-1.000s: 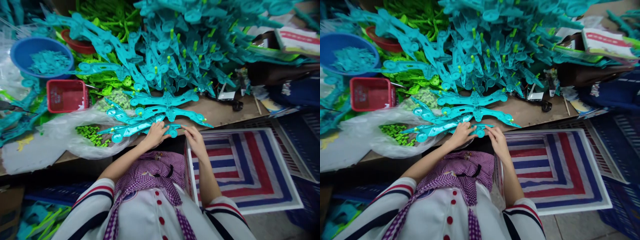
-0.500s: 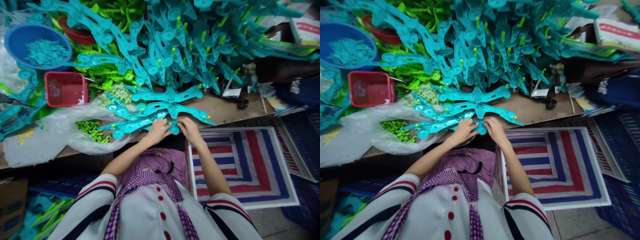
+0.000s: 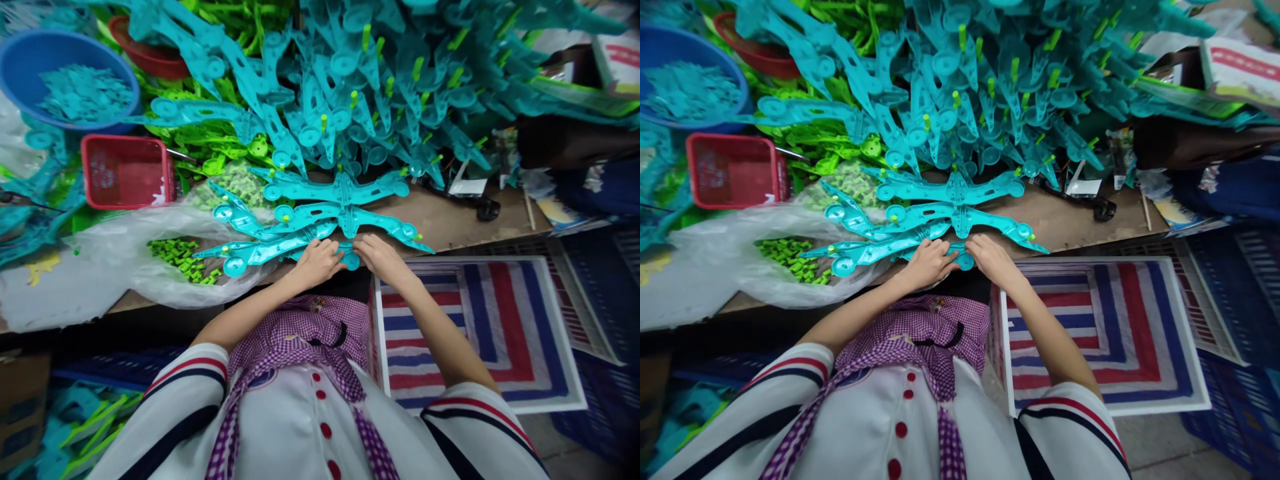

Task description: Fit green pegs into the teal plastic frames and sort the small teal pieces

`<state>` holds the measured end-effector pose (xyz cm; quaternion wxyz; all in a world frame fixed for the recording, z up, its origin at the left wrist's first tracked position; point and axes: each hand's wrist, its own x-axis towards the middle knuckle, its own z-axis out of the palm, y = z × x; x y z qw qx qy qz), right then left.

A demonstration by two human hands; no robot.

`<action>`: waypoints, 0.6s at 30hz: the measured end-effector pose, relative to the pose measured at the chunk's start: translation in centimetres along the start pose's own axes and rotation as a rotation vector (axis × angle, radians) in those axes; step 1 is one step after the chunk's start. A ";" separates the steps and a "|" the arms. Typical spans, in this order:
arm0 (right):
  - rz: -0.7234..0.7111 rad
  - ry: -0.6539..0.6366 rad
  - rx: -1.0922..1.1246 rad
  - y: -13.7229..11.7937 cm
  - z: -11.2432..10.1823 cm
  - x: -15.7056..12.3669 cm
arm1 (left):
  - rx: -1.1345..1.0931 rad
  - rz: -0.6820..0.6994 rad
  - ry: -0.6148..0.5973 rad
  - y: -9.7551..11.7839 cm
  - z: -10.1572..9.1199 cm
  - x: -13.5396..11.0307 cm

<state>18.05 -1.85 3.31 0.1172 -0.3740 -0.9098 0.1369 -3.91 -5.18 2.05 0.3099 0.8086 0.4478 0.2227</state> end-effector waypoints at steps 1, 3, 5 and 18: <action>0.006 -0.002 0.013 0.0 0.1 0.0 | -0.005 -0.004 -0.002 0.0 0.0 0.0; 0.007 -0.011 0.058 0.2 0.2 0.2 | 0.020 -0.013 -0.025 0.1 -0.1 0.1; -0.008 -0.030 0.108 0.4 0.1 0.5 | 0.060 -0.018 -0.058 0.2 -0.1 0.2; 0.033 0.097 0.226 0.5 2.1 -0.1 | 0.054 -0.006 -0.066 0.2 -0.3 0.4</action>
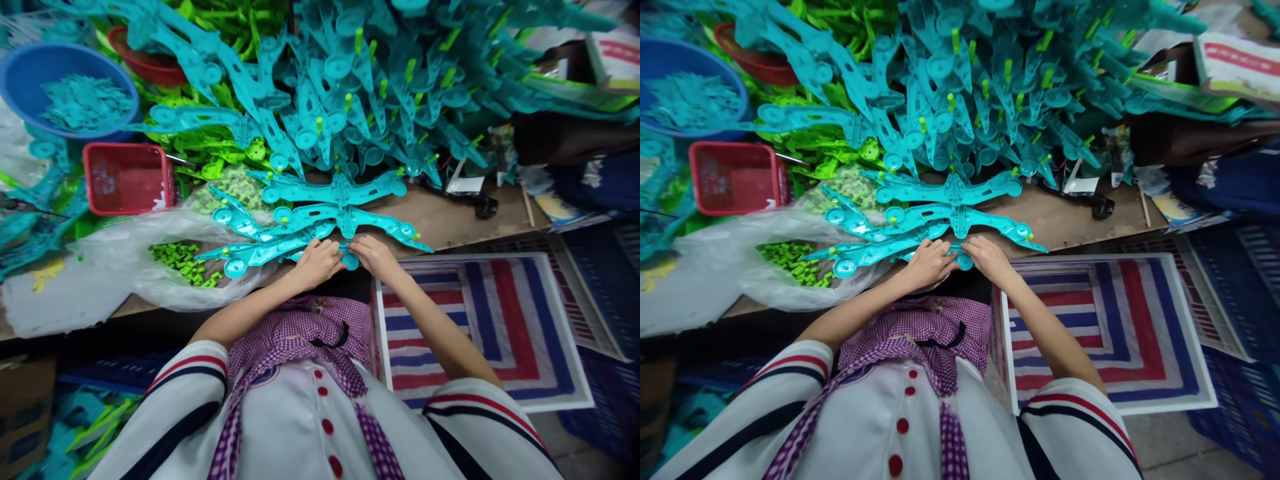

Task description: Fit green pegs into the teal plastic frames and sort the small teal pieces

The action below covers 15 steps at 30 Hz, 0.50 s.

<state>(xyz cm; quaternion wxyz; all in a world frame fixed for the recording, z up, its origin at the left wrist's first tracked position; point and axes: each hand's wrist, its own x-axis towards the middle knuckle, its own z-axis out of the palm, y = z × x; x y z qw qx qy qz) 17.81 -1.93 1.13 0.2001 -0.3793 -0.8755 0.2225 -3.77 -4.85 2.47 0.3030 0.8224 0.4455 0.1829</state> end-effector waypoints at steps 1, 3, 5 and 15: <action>0.006 0.038 0.026 -0.3 0.0 -0.3 | 0.003 0.005 0.009 -0.1 0.0 0.0; 0.032 0.141 0.055 -0.6 -0.3 -1.2 | 0.003 0.022 0.020 -0.5 0.0 -0.1; 0.122 0.273 0.001 -0.3 -1.1 -2.2 | 0.019 0.054 0.021 -0.8 -0.1 -0.3; 0.376 0.255 -0.449 4.0 -5.4 -1.8 | 0.338 -0.159 0.301 -0.6 -2.7 0.3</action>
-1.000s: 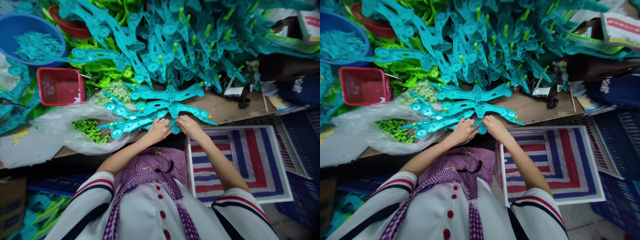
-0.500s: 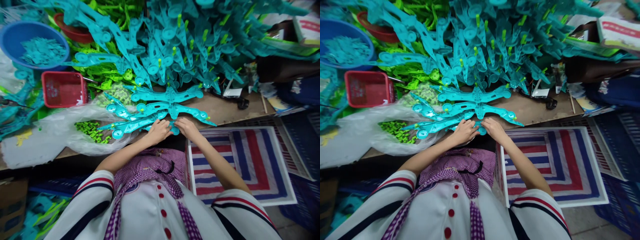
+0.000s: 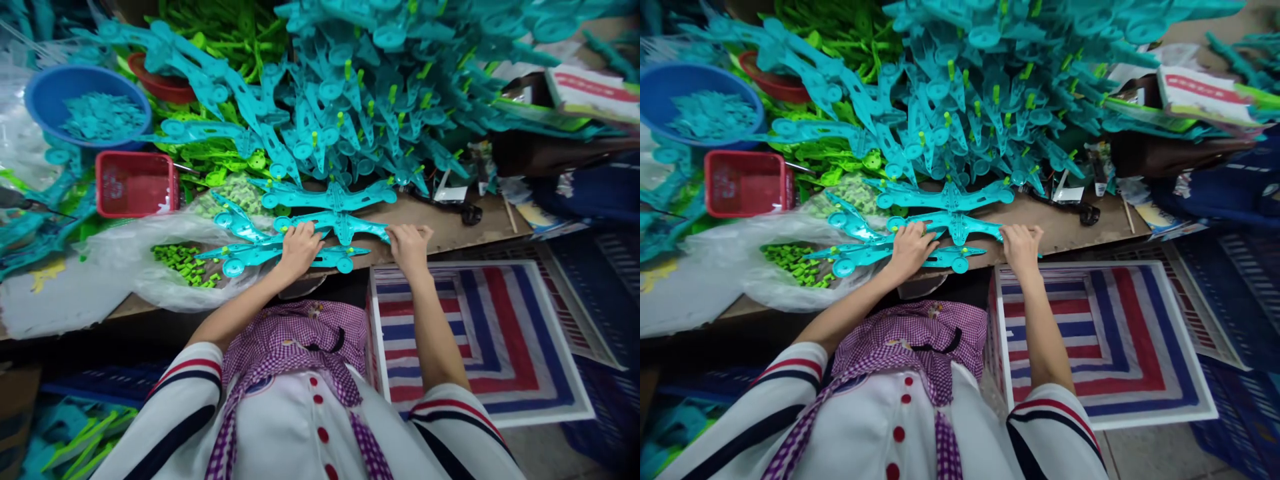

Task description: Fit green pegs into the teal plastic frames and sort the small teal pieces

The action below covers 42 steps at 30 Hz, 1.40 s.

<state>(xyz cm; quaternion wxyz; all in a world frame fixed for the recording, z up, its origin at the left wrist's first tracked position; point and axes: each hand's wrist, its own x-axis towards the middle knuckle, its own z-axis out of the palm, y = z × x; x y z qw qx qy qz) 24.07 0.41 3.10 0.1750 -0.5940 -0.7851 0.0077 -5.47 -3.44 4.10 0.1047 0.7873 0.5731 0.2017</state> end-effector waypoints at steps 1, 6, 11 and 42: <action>-0.010 0.012 -0.004 -0.2 -0.3 0.4 | 0.021 0.010 -0.013 -0.1 -0.1 0.1; -0.169 -0.147 0.014 -1.1 -0.4 0.9 | 0.097 0.028 -0.025 -0.7 0.1 0.5; -0.252 -0.152 -0.078 -0.7 -0.6 1.7 | 0.104 0.081 -0.012 -1.5 -0.4 0.9; 0.017 0.247 0.235 -7.2 -1.0 4.3 | -0.100 0.119 0.011 -4.1 -5.9 -1.7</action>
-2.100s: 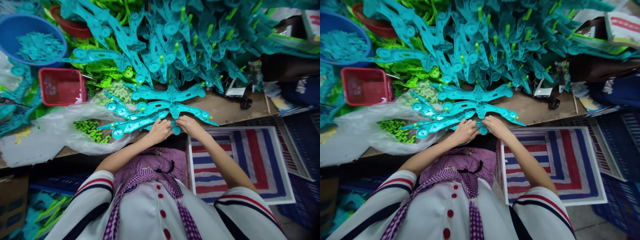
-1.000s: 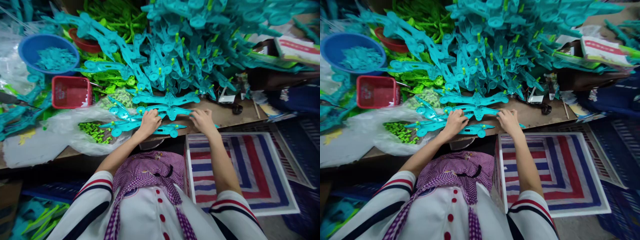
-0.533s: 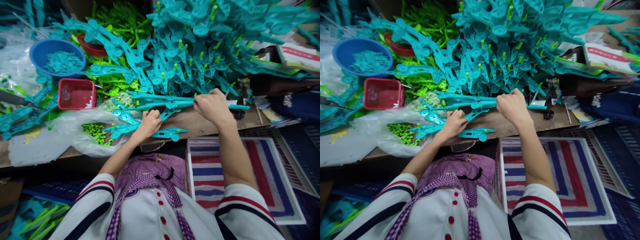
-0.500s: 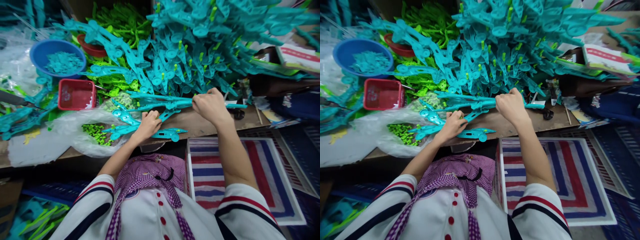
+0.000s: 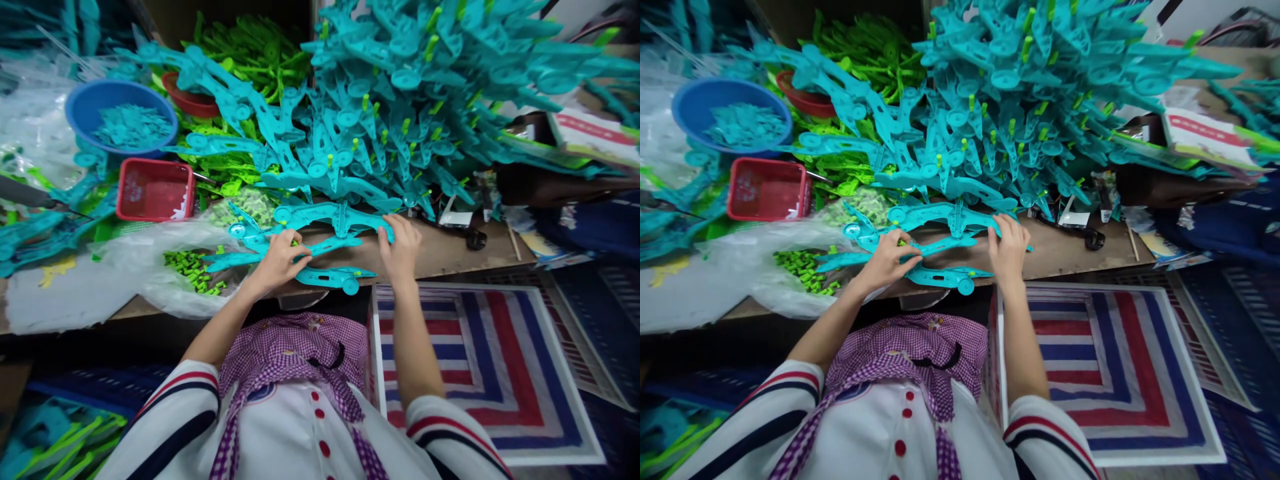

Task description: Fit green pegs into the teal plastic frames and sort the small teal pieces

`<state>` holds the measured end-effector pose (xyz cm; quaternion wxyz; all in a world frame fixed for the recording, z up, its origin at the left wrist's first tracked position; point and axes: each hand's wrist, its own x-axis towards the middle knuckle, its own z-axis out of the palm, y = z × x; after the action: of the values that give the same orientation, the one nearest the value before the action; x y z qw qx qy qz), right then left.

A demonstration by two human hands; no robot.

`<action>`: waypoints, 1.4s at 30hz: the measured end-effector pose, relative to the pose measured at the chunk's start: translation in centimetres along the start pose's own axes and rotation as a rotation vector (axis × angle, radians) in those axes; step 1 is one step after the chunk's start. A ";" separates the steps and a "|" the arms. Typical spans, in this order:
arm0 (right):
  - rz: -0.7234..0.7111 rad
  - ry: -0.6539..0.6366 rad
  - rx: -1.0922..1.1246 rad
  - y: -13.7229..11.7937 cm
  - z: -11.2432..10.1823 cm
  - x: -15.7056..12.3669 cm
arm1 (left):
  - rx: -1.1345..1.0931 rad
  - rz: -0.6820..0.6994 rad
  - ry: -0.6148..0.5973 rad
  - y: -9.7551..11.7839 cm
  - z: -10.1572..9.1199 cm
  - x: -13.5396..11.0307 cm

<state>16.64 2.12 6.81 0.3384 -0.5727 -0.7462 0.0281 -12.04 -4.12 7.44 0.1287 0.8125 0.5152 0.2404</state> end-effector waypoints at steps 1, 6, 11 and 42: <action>0.096 0.069 0.082 -0.6 -0.1 -1.4 | 0.023 0.018 -0.002 0.1 0.3 -0.5; 0.303 0.221 0.413 -4.6 1.4 -3.4 | 0.140 0.064 -0.109 0.5 1.5 -2.8; 0.234 0.214 0.641 -9.3 2.8 2.3 | -0.066 -0.070 -0.047 1.5 2.3 -4.0; 0.271 -0.474 0.871 -10.2 0.6 -9.6 | -1.536 -0.699 -0.204 7.6 0.1 -4.6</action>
<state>8.92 -9.59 6.16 0.3605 -0.4481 -0.6404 0.5091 -7.71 -11.58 9.64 0.7570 0.3115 0.4165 0.3955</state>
